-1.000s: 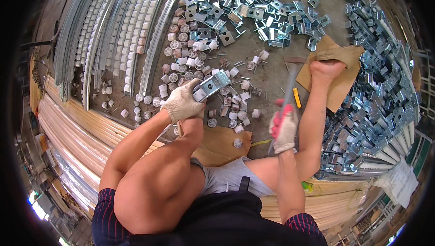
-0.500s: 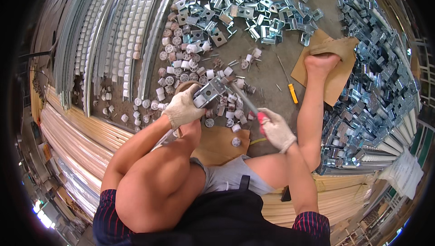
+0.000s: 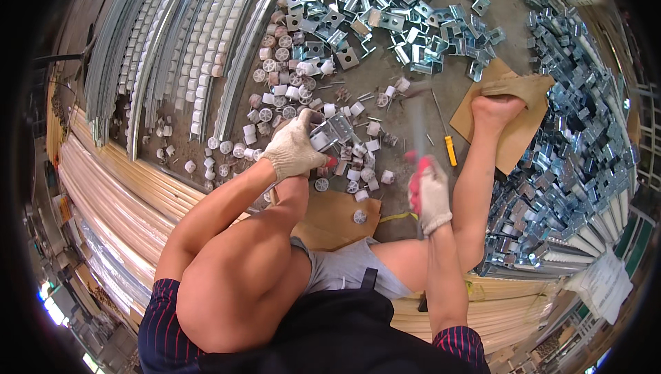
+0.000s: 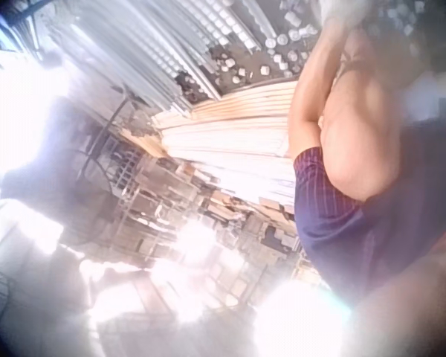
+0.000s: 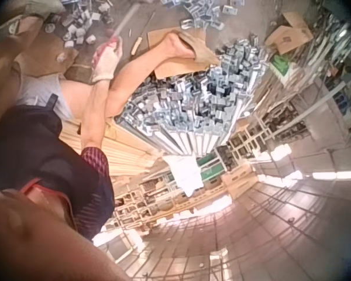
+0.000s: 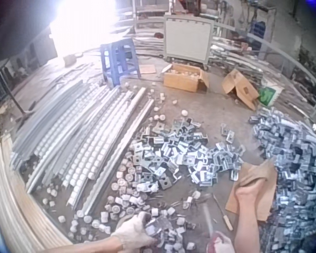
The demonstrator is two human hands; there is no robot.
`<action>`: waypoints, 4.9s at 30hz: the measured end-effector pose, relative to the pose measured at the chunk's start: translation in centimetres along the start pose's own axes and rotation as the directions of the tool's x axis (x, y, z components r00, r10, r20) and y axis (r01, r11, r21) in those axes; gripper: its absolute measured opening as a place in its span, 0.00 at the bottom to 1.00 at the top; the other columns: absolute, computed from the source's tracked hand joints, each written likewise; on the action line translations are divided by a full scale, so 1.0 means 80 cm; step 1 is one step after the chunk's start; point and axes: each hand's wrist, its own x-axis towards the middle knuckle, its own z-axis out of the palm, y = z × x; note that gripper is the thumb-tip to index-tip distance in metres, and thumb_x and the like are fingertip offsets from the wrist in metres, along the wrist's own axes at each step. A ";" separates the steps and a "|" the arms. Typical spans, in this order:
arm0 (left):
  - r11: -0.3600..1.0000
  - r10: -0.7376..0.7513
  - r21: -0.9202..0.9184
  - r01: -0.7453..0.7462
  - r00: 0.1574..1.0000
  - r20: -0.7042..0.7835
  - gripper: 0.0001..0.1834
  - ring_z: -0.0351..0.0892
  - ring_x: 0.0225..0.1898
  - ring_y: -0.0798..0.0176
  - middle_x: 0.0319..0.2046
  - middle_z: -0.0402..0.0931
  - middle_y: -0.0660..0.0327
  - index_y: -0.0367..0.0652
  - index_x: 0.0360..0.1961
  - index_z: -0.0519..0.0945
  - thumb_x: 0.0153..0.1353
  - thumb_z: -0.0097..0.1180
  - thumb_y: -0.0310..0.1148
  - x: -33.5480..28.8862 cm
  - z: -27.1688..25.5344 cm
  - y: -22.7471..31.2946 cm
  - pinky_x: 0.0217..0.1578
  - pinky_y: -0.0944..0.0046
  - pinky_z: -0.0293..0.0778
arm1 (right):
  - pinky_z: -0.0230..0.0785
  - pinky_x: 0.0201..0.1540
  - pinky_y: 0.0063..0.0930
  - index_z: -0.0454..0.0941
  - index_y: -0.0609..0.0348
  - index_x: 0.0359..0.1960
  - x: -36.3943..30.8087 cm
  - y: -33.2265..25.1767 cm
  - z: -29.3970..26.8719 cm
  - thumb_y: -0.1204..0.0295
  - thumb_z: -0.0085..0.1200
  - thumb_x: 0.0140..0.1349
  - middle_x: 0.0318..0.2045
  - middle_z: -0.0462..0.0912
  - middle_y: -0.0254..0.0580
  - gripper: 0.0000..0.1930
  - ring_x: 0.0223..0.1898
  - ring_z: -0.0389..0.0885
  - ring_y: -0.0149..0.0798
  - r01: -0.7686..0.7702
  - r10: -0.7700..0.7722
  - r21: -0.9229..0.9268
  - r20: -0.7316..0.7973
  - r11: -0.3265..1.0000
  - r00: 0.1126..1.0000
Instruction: The person is assembling metal components by hand, using a pair of pliers and a screwdriver to secure metal brackets onto a perforated metal rail while sitting on the floor.
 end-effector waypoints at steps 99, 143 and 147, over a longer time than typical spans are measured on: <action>0.944 0.193 0.281 -0.171 0.980 -0.051 0.28 0.84 0.50 0.40 0.44 0.85 0.46 0.45 0.50 0.85 0.49 0.72 0.47 -0.008 0.008 -0.067 0.54 0.45 0.79 | 0.75 0.48 0.38 0.77 0.60 0.52 0.133 0.083 0.176 0.62 0.55 0.74 0.40 0.87 0.47 0.14 0.41 0.85 0.43 0.272 -0.295 -0.355 -0.012 0.894 0.955; 0.997 0.078 0.003 -0.080 0.982 0.172 0.28 0.86 0.44 0.34 0.38 0.86 0.41 0.40 0.51 0.78 0.52 0.70 0.42 -0.055 0.017 -0.033 0.48 0.44 0.80 | 0.74 0.51 0.25 0.79 0.60 0.47 0.107 0.048 0.137 0.72 0.47 0.81 0.41 0.83 0.32 0.08 0.44 0.78 0.25 0.384 -0.311 -0.079 0.449 0.920 0.838; 0.986 0.145 -0.101 -0.135 0.983 0.108 0.29 0.85 0.45 0.34 0.40 0.86 0.41 0.42 0.55 0.75 0.54 0.68 0.40 -0.060 0.017 -0.033 0.49 0.43 0.80 | 0.73 0.49 0.24 0.78 0.60 0.47 0.095 0.048 0.137 0.76 0.44 0.79 0.40 0.82 0.32 0.08 0.42 0.76 0.25 0.384 -0.311 -0.079 0.449 0.920 0.838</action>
